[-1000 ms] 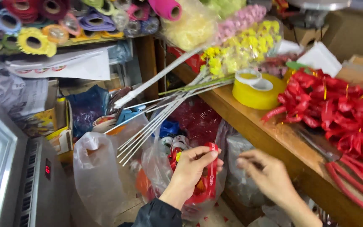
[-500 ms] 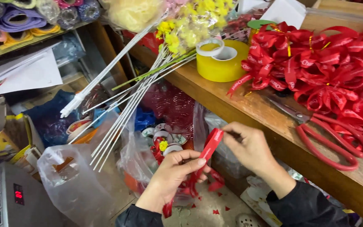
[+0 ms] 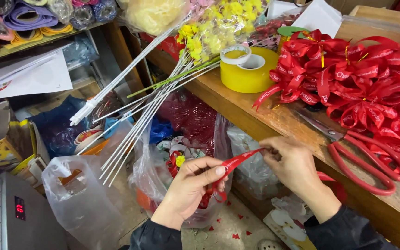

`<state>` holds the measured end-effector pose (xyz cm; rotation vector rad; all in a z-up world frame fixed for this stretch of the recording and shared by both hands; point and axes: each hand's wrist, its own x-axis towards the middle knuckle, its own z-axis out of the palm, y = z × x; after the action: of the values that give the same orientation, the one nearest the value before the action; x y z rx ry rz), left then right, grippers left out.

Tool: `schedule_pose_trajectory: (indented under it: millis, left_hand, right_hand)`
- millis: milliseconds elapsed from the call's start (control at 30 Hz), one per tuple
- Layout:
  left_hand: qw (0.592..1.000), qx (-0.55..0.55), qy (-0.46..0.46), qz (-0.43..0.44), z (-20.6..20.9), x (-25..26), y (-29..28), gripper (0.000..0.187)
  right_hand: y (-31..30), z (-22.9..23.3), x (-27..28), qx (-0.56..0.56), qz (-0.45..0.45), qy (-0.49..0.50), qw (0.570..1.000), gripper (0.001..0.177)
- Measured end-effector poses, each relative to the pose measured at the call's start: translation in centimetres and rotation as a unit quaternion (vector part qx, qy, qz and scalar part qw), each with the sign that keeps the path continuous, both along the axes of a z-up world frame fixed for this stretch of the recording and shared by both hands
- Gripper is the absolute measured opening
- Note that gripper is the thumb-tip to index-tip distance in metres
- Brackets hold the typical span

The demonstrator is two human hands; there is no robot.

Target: Tying red ribbons into decorative bows for floral or gift arrangements

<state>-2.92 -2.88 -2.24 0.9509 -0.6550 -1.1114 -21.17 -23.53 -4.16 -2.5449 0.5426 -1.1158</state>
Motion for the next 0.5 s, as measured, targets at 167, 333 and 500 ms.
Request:
schedule_pose_trajectory:
  millis: [167,333,500]
  left_hand:
    - [1.0,0.004,0.01,-0.003,0.9,-0.4,0.4,0.016]
    - [0.994,0.113,0.009,0.007,-0.8,-1.1,-0.6,0.009]
    - [0.987,0.152,-0.037,0.027,-1.0,-2.3,-1.4,0.012]
  right_hand:
    - [-0.1,0.3,0.0,0.113,-0.055,0.116,0.985,0.012]
    - [1.7,1.3,0.6,0.309,-0.07,0.028,0.948,0.014]
    - [3.4,1.2,0.9,0.327,-0.042,0.018,0.944,0.021]
